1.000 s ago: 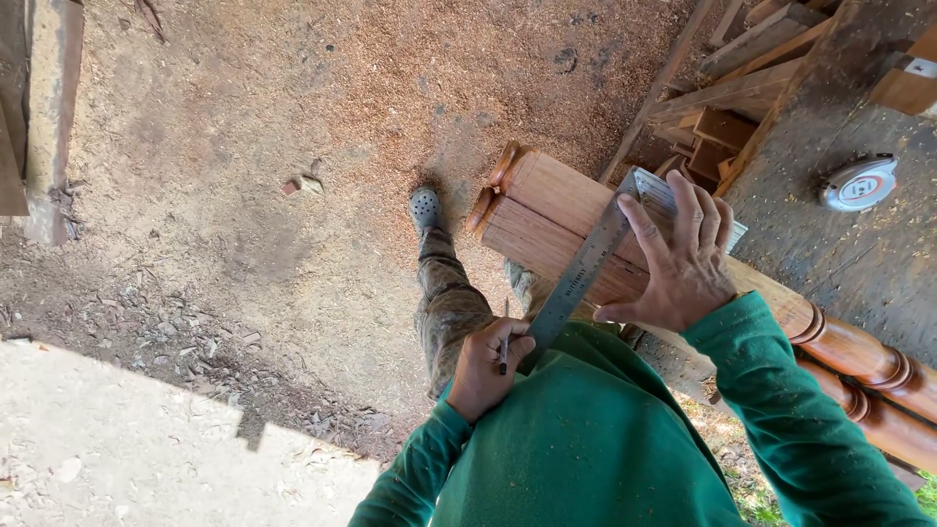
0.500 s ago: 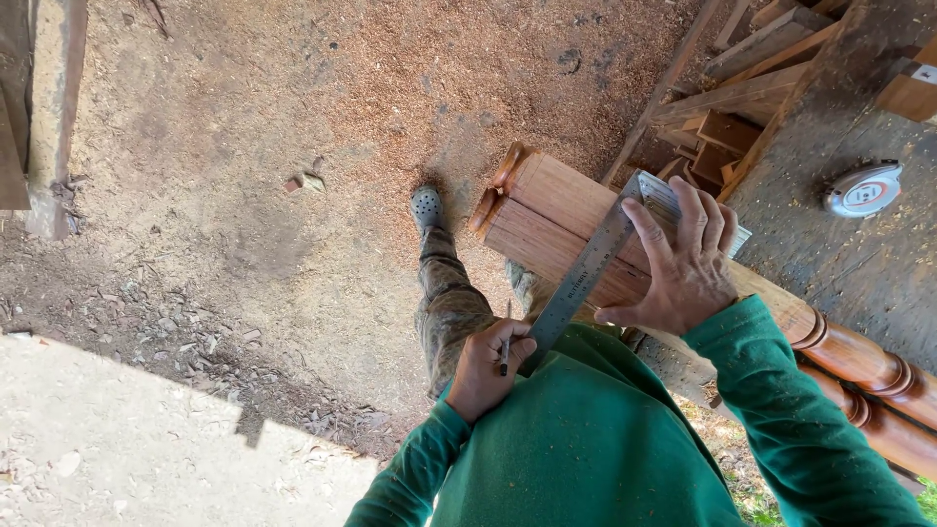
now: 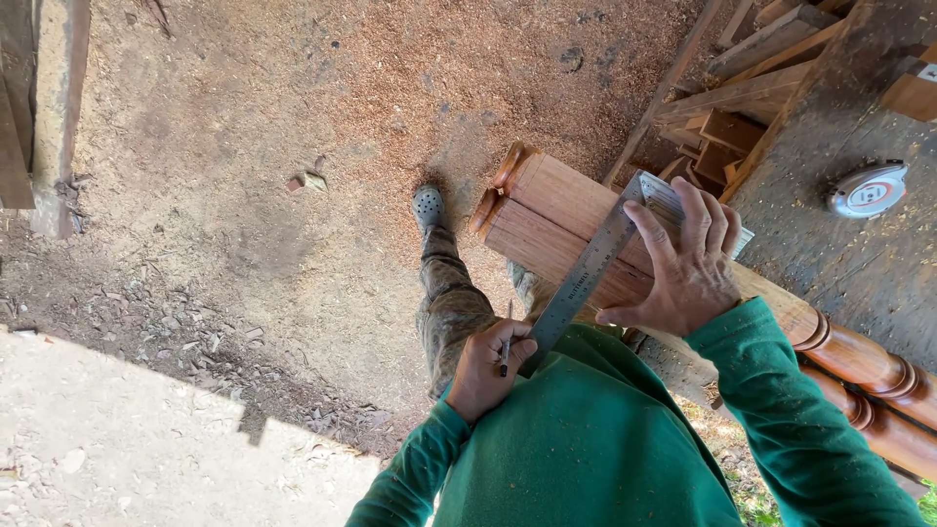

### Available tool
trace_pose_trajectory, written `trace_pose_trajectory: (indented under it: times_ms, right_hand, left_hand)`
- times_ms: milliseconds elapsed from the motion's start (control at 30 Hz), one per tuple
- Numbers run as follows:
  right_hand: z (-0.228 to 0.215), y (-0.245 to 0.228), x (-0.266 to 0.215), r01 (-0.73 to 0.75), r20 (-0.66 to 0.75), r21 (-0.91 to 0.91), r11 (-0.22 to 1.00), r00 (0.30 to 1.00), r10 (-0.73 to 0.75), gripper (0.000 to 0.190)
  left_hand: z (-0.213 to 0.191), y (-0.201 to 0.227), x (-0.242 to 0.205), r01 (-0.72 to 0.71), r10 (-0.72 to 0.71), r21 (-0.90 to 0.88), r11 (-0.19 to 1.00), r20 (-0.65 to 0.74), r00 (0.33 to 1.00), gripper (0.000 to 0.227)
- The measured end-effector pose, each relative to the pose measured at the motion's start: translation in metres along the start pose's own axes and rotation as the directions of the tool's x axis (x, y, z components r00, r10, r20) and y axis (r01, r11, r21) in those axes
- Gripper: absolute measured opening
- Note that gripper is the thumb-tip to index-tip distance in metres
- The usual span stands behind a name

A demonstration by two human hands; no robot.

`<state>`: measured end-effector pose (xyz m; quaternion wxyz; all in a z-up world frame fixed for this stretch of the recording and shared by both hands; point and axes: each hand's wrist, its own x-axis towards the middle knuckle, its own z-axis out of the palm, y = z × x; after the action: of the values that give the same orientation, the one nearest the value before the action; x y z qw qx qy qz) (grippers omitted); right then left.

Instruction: Measuring and marking wooden furniture legs with a square ruler and pencil.

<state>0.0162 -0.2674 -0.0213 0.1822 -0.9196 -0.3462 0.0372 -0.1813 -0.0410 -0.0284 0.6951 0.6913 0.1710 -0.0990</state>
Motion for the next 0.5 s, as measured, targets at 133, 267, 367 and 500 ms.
trace_pose_trajectory:
  times_ms: [133,267,367,500]
  right_hand:
    - [0.0006,0.0008,-0.0007,-0.011,0.002,0.013,1.0,1.0,0.011,0.138]
    - [0.0006,0.0011,-0.0007,-0.02,0.009,0.03,0.999,1.0,0.02,0.139]
    - [-0.0001,-0.0002,0.0009,-0.01,-0.003,0.021,1.0,1.0,0.01,0.139]
    - [0.0005,-0.0004,-0.0001,-0.011,-0.009,0.023,1.0,1.0,0.011,0.14]
  left_hand:
    - [-0.001,-0.0019,0.0004,-0.001,0.001,0.006,1.0,0.004,1.0,0.013]
    - [-0.0006,0.0004,0.0013,0.002,-0.002,0.002,1.0,0.008,1.0,0.013]
    - [-0.0003,0.0006,0.0013,0.002,-0.002,0.0,1.0,0.004,1.0,0.012]
    - [-0.0002,0.0022,0.001,-0.01,0.01,0.009,1.0,-0.002,1.0,0.013]
